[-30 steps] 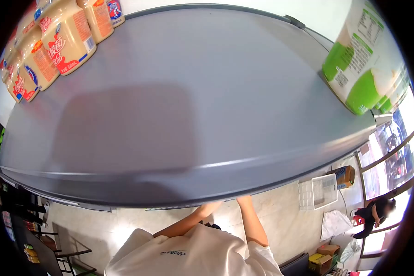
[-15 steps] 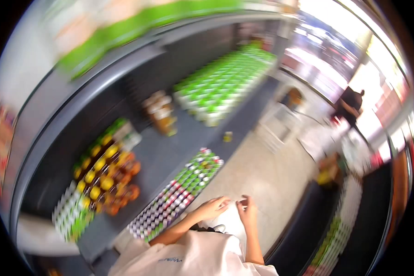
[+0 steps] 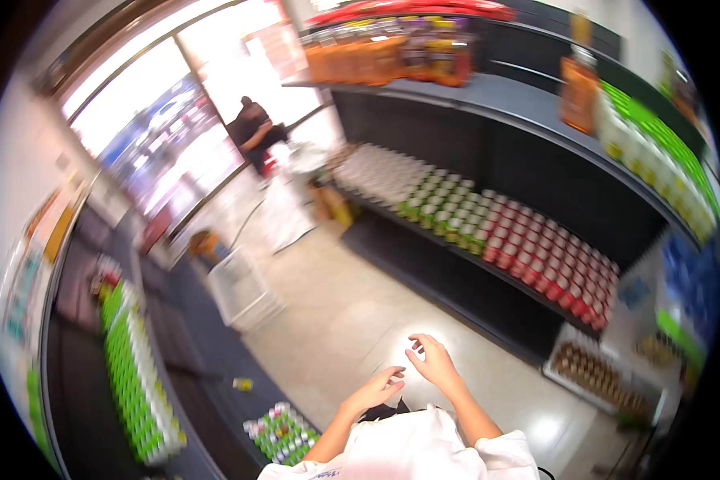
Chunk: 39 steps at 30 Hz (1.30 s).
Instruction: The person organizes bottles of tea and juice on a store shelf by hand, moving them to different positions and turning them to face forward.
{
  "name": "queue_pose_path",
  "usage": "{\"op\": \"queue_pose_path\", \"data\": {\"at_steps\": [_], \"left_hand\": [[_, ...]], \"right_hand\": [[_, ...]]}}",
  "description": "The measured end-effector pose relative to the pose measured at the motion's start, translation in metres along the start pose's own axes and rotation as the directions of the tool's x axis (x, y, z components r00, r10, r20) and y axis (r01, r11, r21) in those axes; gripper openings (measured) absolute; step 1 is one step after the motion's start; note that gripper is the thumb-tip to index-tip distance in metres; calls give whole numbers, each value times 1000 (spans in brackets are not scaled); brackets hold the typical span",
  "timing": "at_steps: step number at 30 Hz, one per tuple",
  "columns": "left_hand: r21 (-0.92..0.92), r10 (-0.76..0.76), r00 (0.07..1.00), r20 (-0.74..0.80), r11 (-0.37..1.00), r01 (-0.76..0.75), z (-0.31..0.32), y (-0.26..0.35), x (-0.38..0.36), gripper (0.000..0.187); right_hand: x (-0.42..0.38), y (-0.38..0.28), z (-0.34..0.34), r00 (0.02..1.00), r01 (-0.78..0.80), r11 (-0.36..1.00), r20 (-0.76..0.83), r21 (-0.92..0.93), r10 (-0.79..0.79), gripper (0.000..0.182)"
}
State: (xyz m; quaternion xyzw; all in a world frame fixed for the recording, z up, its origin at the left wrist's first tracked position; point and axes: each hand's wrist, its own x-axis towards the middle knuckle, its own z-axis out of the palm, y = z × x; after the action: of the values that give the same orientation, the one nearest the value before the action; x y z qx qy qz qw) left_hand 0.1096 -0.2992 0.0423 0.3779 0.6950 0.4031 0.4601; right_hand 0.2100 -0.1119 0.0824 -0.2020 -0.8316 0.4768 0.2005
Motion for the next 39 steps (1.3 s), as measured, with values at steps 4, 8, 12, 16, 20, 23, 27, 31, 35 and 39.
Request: {"op": "queue_pose_path", "data": {"at_steps": [4, 8, 12, 16, 20, 23, 27, 31, 35, 39], "left_hand": [[56, 88, 986, 139, 994, -96, -5, -8, 69, 48], [24, 180, 976, 125, 983, -184, -7, 26, 121, 40], [-19, 253, 962, 106, 967, -253, -31, 55, 166, 36], [-82, 256, 966, 42, 964, -252, -78, 55, 215, 35], [-107, 286, 956, -63, 951, -292, -136, 66, 272, 35], [-80, 298, 952, -75, 949, -304, -169, 96, 299, 35], [-14, 426, 901, -79, 903, -429, -195, 140, 329, 34], [-111, 455, 888, -65, 881, -460, -187, 146, 363, 30], [-82, 433, 893, -125, 892, -444, -169, 174, 382, 27], [29, 653, 756, -48, 757, -652, -155, 260, 397, 21]], "right_hand": [[-22, 40, -59, 924, -226, 973, -325, -40, 201, 32], [-18, 45, -81, 814, -368, 930, -479, 15, 330, 29], [47, 46, -91, 811, -206, 977, -568, -55, 139, 28], [147, 23, -97, 840, -100, 995, -537, -8, 80, 28], [236, -26, -124, 886, 13, 996, -461, -87, -52, 30], [280, -49, -157, 821, 113, 973, -533, -200, -205, 29], [304, -74, -216, 611, 138, 930, -710, -339, -350, 29], [299, -91, -290, 323, 3, 866, -819, -501, -475, 28], [296, -107, -374, 167, -201, 769, -795, -607, -584, 39], [318, -77, -462, 82, -442, 772, -878, -456, -472, 79]]}}
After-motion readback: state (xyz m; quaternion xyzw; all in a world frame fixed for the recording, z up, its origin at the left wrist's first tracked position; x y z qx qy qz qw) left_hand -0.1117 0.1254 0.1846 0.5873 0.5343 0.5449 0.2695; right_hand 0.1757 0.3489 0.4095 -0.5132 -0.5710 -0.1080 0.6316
